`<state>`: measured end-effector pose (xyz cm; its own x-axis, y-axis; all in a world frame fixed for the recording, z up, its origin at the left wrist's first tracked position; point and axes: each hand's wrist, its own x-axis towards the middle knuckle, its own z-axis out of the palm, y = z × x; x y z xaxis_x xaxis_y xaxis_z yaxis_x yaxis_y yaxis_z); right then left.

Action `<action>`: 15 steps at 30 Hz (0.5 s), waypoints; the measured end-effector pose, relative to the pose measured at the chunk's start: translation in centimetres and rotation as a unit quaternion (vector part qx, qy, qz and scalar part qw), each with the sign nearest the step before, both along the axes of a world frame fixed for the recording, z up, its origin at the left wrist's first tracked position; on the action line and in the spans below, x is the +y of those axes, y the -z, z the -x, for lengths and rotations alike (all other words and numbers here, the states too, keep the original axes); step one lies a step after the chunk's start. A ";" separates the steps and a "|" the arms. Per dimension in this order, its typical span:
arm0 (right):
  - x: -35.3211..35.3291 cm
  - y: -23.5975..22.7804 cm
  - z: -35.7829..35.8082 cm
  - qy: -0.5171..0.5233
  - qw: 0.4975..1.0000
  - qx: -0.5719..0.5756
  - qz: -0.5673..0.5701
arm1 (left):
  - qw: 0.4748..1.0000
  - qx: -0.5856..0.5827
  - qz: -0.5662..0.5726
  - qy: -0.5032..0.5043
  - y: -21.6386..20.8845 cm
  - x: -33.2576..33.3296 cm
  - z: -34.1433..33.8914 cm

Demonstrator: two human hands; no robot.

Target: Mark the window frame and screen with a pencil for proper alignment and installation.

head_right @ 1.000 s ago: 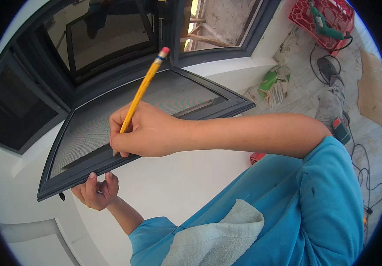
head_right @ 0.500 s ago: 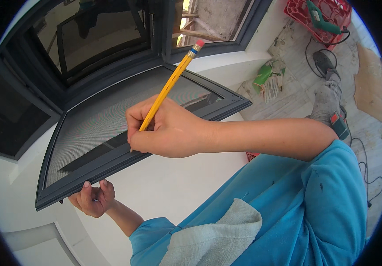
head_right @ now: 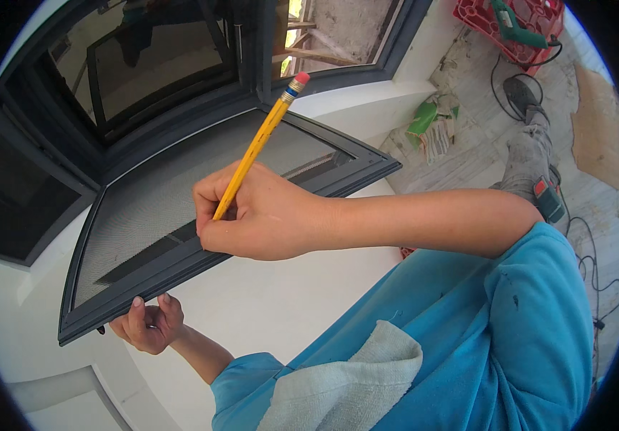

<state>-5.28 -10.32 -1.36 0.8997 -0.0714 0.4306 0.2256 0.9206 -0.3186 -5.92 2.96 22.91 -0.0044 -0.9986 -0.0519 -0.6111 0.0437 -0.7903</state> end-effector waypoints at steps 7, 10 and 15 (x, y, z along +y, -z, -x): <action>-0.2 0.2 -0.1 -0.027 1.000 -0.007 -0.012 | 1.000 -0.001 0.003 0.009 -0.1 -0.1 -0.4; -0.4 0.3 -0.1 -0.010 1.000 -0.004 -0.018 | 1.000 -0.004 -0.004 0.023 0.0 -0.6 -0.5; -0.9 0.6 -0.1 -0.206 0.969 0.008 -0.138 | 1.000 0.005 0.017 0.000 0.1 0.1 0.3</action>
<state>-5.17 -11.19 -1.99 0.8831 0.1843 0.4314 -0.1816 0.9822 -0.0479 -6.25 3.03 22.76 -0.0046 -0.9998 -0.0170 -0.6192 0.0162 -0.7851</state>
